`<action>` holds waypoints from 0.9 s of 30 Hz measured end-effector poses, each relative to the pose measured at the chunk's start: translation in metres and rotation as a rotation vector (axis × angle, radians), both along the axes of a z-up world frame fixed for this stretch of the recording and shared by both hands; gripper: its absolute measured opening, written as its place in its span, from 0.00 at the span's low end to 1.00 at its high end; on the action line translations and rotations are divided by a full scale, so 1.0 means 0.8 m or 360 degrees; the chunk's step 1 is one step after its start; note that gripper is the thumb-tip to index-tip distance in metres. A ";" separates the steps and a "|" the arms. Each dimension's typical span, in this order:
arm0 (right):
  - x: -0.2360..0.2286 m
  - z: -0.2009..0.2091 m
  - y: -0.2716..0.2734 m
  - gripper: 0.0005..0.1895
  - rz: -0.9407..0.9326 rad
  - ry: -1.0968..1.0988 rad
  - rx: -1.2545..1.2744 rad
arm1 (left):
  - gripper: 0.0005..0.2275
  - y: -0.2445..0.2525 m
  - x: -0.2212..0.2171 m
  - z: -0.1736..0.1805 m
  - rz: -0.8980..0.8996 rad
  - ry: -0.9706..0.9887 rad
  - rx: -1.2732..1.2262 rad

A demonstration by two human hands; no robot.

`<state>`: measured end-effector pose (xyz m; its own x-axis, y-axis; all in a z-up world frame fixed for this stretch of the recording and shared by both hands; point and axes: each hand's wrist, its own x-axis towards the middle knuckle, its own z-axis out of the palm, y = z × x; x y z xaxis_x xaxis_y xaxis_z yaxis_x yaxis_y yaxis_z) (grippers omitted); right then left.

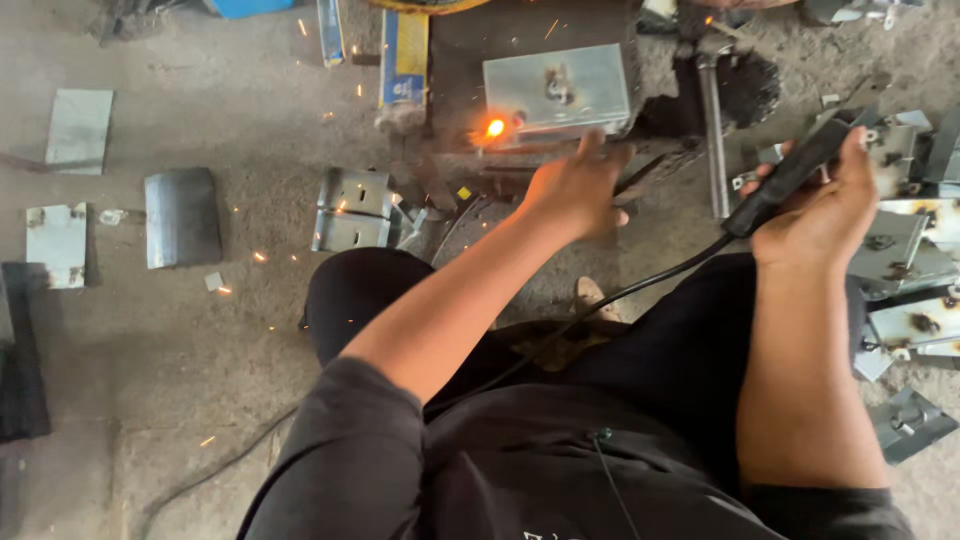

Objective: The person sits on the floor and welds small metal brackets onto rectangular metal plates using a welding torch. They pick up brackets from a yellow bowl, place them on the plates, and weld them in place, occasionally flipping the plates to weld different sides.

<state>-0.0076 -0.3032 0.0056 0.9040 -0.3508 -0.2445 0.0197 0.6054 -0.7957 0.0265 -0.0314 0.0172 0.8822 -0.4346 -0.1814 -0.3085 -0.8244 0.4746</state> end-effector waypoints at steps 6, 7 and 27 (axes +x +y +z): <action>0.004 -0.005 -0.020 0.20 -0.0017 -0.0075 0.0101 | 0.39 -0.078 0.133 0.018 0.0023 -0.0283 0.0673; 0.004 -0.004 -0.023 0.20 -0.0026 -0.0053 0.0150 | 0.39 -0.086 0.147 0.017 -0.0012 -0.0225 0.0776; 0.000 -0.002 -0.047 0.16 -0.0065 0.0018 0.0236 | 0.37 0.150 0.255 0.020 0.0944 0.0886 -0.0025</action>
<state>-0.0074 -0.3412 0.0039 0.8866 -0.3466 -0.3063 0.0386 0.7153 -0.6977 0.2309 0.0883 0.0334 0.7486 0.0705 -0.6593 0.4621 -0.7685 0.4425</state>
